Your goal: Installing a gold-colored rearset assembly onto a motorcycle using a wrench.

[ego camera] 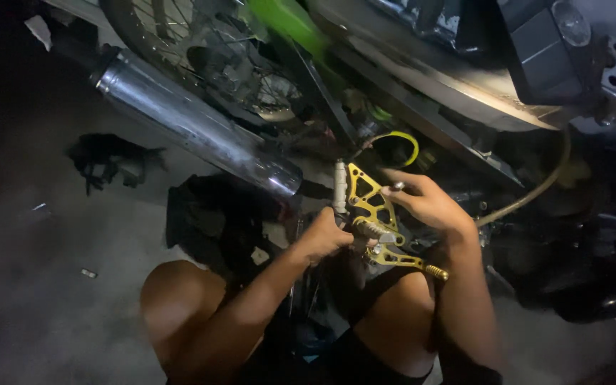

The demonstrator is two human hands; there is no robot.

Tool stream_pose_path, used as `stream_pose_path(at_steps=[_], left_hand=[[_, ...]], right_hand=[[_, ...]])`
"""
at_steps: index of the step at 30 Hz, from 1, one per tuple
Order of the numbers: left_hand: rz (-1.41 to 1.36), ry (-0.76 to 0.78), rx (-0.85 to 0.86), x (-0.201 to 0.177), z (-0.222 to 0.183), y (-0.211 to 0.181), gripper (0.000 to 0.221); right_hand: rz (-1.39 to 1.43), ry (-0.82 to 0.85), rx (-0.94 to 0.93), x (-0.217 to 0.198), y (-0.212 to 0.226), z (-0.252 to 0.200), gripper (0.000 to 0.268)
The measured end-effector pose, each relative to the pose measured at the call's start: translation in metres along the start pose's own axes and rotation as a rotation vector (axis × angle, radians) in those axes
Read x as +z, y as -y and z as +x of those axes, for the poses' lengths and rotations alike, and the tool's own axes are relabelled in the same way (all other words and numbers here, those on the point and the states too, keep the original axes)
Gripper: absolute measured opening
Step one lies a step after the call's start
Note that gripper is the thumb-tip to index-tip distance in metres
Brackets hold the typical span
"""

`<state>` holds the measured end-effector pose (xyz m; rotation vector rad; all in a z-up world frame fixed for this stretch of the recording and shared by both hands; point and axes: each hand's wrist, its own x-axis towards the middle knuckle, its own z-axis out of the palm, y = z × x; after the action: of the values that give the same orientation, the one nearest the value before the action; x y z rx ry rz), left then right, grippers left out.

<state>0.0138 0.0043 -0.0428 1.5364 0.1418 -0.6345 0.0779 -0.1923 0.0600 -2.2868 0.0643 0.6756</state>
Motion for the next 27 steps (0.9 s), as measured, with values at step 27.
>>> stream_pose_path(at_steps=[27], left_hand=[[0.027,0.045,-0.004,0.000,0.077,0.087,0.058]], right_hand=[[0.044,0.027,-0.204,0.004,0.021,0.031,0.021]])
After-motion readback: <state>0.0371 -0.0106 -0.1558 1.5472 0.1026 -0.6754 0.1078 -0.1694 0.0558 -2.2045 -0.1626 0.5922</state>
